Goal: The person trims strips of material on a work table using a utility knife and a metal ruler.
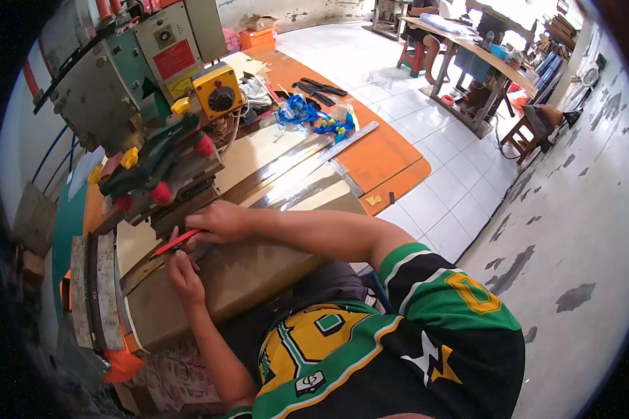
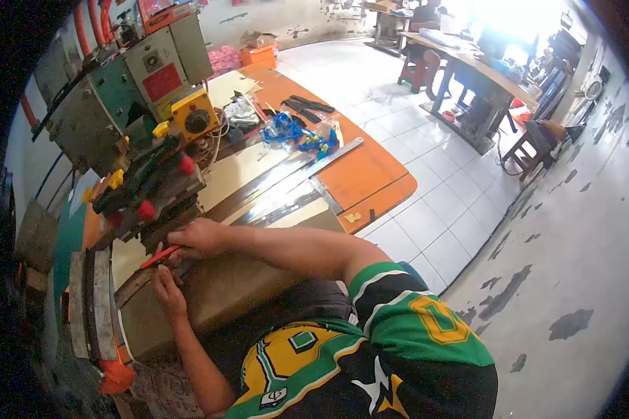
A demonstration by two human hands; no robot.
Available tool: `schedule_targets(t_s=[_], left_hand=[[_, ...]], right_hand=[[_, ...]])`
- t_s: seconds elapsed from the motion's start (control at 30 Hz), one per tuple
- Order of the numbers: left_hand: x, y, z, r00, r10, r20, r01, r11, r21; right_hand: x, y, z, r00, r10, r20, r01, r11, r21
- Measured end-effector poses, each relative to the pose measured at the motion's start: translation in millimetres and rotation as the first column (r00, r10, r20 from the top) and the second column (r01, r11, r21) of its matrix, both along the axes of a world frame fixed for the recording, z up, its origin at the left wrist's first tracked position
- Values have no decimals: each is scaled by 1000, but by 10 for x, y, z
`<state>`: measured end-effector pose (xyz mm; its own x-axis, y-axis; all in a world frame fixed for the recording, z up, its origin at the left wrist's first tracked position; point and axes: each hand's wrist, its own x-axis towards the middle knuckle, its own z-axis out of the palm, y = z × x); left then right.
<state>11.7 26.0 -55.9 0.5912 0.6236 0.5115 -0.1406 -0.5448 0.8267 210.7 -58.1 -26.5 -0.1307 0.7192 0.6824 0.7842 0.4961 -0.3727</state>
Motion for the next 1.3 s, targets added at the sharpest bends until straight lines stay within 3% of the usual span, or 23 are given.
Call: schedule_targets(t_s=[0.17, 0.27, 0.47, 0.57, 0.63, 0.67, 0.73, 0.83, 0.87, 0.9, 0.97, 1.1, 1.17, 1.2, 1.3], left_hand=[[-37, -42, 102, 999, 16, -30, -14, 999, 50], [-18, -75, 131, 998, 35, 44, -35, 999, 9], [-55, -22, 74, 990, 12, 137, -39, 979, 198], [-114, 23, -16, 992, 12, 123, -33, 984, 173], [-130, 39, -65, 980, 21, 197, -22, 1000, 0], [-151, 54, -82, 980, 18, 197, -18, 1000, 2], [-177, 48, -48, 961, 178, 212, -148, 977, -151], [-149, 136, -22, 918, 286, 275, -227, 947, -226], [-109, 142, -12, 889, 329, 319, -298, 944, -142], [-126, 147, 9, 889, 328, 320, -297, 944, -141], [-151, 164, 24, 898, 329, 290, -233, 918, -320], [-119, 148, 64, 876, 356, 326, -234, 904, -358], [-149, 149, 71, 926, 329, 187, -293, 936, -196], [-129, 102, 102, 926, 329, 187, -293, 936, -196], [-49, -65, 131, 959, 216, 183, -183, 966, -184]], right_hand=[[-41, -101, 113, 995, 95, -27, -97, 989, -115], [-69, -129, 157, 988, 150, -19, -151, 980, -130], [-93, -101, 113, 982, 187, -10, -187, 979, -79], [-102, -119, 128, 985, 170, 11, -168, 980, -103], [-92, -130, 132, 989, 143, 29, -138, 981, -137], [-86, -132, 135, 990, 140, 21, -135, 980, -147], [-68, -126, 121, 991, 133, 13, -129, 979, -156], [-65, -119, 122, 991, 134, -15, -135, 983, -126], [-65, -123, 125, 992, 128, -12, -129, 984, -125], [-66, -128, 127, 992, 123, -8, -123, 985, -124], [-75, -136, 131, 993, 116, 1, -115, 987, -116], [-93, -156, 164, 993, 121, 0, -120, 990, -71], [-92, -165, 174, 993, 117, 3, -116, 991, -68], [-88, -165, 174, 994, 112, 6, -112, 992, -66], [-80, -149, 157, 994, 108, 11, -107, 993, -54]])
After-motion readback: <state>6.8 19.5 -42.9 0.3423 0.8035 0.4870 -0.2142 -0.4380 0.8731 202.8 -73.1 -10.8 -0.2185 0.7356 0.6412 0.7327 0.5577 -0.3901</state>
